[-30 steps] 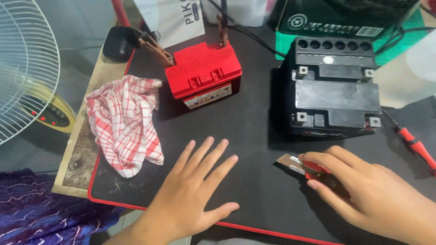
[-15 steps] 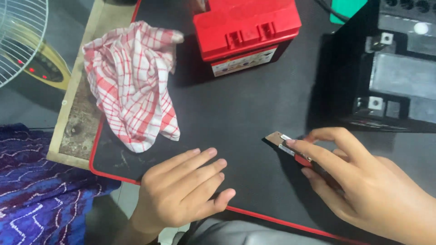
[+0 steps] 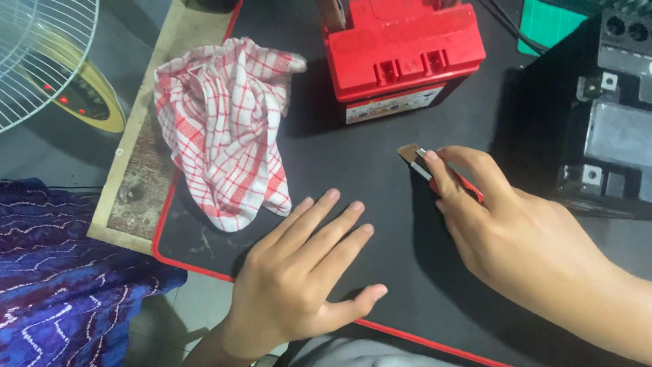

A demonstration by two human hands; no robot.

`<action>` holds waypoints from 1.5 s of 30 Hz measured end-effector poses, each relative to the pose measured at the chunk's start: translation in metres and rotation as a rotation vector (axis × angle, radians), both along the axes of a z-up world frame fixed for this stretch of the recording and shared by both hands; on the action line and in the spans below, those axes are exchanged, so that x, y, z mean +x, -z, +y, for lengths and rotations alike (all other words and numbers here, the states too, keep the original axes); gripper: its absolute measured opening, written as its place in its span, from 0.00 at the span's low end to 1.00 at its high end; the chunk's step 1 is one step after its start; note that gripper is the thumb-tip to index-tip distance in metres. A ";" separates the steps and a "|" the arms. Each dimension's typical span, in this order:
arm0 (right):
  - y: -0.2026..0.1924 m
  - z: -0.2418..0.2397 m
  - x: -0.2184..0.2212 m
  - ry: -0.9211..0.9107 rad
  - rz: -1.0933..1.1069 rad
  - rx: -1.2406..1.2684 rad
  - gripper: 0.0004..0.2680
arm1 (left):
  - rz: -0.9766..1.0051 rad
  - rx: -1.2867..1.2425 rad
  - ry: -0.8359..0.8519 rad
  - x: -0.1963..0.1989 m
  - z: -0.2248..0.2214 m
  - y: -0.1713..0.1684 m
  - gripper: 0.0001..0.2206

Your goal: Removing the protective top cover from a motorcycle battery and cleaning the surface and terminals using a cloth.

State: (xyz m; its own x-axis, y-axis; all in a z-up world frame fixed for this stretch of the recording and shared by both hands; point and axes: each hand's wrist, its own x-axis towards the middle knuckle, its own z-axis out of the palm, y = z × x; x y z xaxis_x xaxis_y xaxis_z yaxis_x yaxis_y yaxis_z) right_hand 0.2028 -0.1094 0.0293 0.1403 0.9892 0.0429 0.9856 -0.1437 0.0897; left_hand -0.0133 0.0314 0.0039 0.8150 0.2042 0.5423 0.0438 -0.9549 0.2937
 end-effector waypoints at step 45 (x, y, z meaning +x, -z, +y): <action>0.003 -0.108 0.032 0.066 0.306 -0.036 0.21 | 0.120 -0.051 0.045 0.011 0.007 0.000 0.25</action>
State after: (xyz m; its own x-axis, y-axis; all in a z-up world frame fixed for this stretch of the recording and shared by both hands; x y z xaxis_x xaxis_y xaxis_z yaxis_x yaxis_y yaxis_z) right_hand 0.2347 -0.2172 0.0261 0.2056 0.9775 -0.0463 0.9562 -0.2108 -0.2031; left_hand -0.0020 0.0381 0.0036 0.8821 0.1912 0.4305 0.0393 -0.9406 0.3373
